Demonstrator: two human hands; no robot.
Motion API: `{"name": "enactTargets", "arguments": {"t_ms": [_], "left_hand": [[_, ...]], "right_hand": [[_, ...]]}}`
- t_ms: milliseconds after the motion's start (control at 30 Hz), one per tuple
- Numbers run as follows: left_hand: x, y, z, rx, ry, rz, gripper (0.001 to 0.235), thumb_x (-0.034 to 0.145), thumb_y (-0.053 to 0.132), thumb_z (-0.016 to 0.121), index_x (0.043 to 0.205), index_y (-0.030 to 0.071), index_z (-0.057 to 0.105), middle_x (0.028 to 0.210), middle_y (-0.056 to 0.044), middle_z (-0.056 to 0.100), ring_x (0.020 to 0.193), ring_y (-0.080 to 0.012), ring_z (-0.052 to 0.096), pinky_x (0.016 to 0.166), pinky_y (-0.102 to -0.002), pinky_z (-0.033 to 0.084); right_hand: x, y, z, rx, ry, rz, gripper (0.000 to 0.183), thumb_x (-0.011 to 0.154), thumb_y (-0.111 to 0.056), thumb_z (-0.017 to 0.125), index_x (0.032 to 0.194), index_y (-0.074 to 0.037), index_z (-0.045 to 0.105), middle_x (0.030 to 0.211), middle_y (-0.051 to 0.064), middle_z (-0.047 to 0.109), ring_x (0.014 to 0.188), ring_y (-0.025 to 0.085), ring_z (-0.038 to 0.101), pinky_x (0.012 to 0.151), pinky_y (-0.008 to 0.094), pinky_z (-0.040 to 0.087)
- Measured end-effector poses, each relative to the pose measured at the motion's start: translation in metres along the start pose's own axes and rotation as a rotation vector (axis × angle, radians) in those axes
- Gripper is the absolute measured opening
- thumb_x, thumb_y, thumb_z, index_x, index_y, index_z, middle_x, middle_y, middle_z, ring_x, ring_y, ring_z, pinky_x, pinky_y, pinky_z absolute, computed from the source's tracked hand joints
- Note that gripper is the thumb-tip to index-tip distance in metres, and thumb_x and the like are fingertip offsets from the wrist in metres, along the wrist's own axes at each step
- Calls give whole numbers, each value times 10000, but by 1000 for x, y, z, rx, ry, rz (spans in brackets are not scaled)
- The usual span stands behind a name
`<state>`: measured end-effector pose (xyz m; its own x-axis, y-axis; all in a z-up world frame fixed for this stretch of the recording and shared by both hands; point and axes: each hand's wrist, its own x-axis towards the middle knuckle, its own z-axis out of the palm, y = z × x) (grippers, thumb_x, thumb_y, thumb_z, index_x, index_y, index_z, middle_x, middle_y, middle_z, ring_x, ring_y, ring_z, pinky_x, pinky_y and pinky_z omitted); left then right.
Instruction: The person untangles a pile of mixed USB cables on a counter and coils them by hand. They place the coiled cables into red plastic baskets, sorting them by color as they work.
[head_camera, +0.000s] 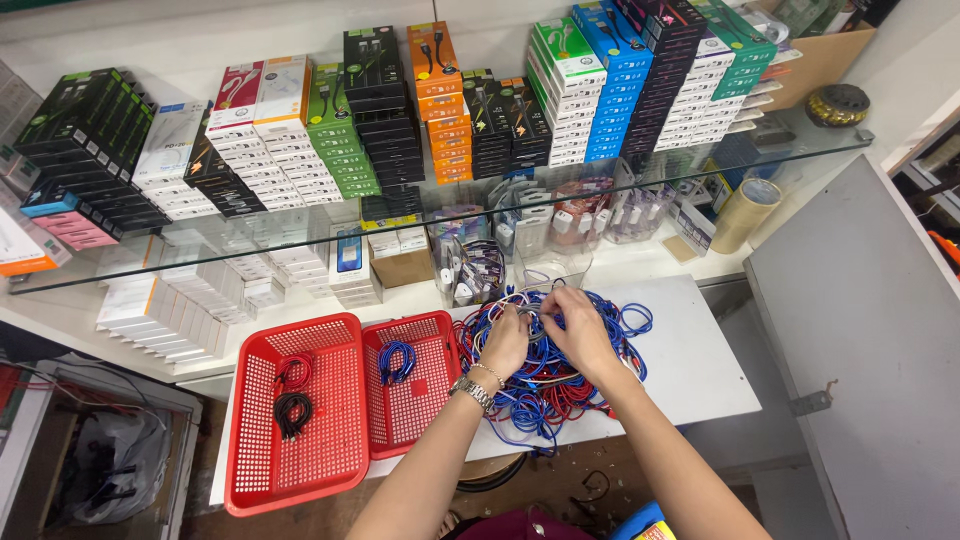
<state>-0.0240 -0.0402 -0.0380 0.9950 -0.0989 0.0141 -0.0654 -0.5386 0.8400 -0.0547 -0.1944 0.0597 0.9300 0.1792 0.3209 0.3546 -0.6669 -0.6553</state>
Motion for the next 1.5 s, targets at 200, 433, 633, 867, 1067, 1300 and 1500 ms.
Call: {"name": "enactTargets", "arguments": {"t_ms": [200, 433, 633, 867, 1067, 1300, 1500], "left_hand": [[12, -31, 7, -487, -126, -143, 233, 1057, 239, 486, 1099, 21, 557, 808, -57, 595, 648, -169, 577, 568, -335, 512], [6, -48, -7, -473, -95, -123, 245, 1066, 237, 498, 1121, 16, 592, 821, -24, 601, 679, -135, 544, 594, -300, 457], [-31, -47, -40, -115, 169, -70, 281, 1055, 244, 485, 1125, -25, 531, 984, -208, 695, 960, -381, 668, 823, -466, 500], [-57, -76, -71, -130, 251, -193, 299, 1049, 232, 537, 1123, -57, 553, 1010, -252, 695, 1000, -401, 669, 860, -471, 499], [-71, -126, -101, -782, 223, -204, 337, 971, 101, 618, 1291, -3, 594, 1115, -104, 713, 989, -156, 700, 829, -309, 581], [-80, -142, -124, -766, 377, -324, 364, 921, 52, 692, 1269, -17, 610, 1132, -146, 694, 912, -192, 722, 723, -306, 635], [-83, -143, -144, -565, 476, -418, 308, 875, 55, 754, 1155, -38, 667, 1009, -148, 749, 802, -173, 737, 670, -294, 630]], "right_hand": [[-6, 41, 12, 990, -219, 479, 256, 968, -143, 547, 1222, -159, 567, 1289, 87, 666, 1210, 174, 632, 1054, 328, 490], [-3, 74, 30, 709, -524, 382, 401, 988, -140, 563, 1373, -60, 643, 1205, 82, 708, 1082, 171, 629, 1005, 322, 498], [7, 67, 59, 900, -516, 465, 360, 988, -169, 566, 1301, -6, 639, 1096, 39, 715, 1035, 126, 664, 950, 283, 521], [14, 38, 136, 872, -518, 510, 340, 949, -145, 692, 1263, -14, 681, 1004, 46, 719, 844, 109, 643, 735, 264, 509], [23, 39, 190, 1063, -476, 583, 294, 947, -93, 676, 1219, 18, 690, 1003, 63, 747, 826, 122, 683, 761, 263, 568], [25, 28, 228, 1073, -492, 615, 306, 946, -83, 681, 1233, 16, 712, 991, 63, 744, 809, 118, 672, 753, 263, 565], [27, 20, 251, 1064, -493, 590, 303, 959, -103, 685, 1238, 10, 720, 935, 50, 725, 795, 109, 665, 756, 259, 561]]}}
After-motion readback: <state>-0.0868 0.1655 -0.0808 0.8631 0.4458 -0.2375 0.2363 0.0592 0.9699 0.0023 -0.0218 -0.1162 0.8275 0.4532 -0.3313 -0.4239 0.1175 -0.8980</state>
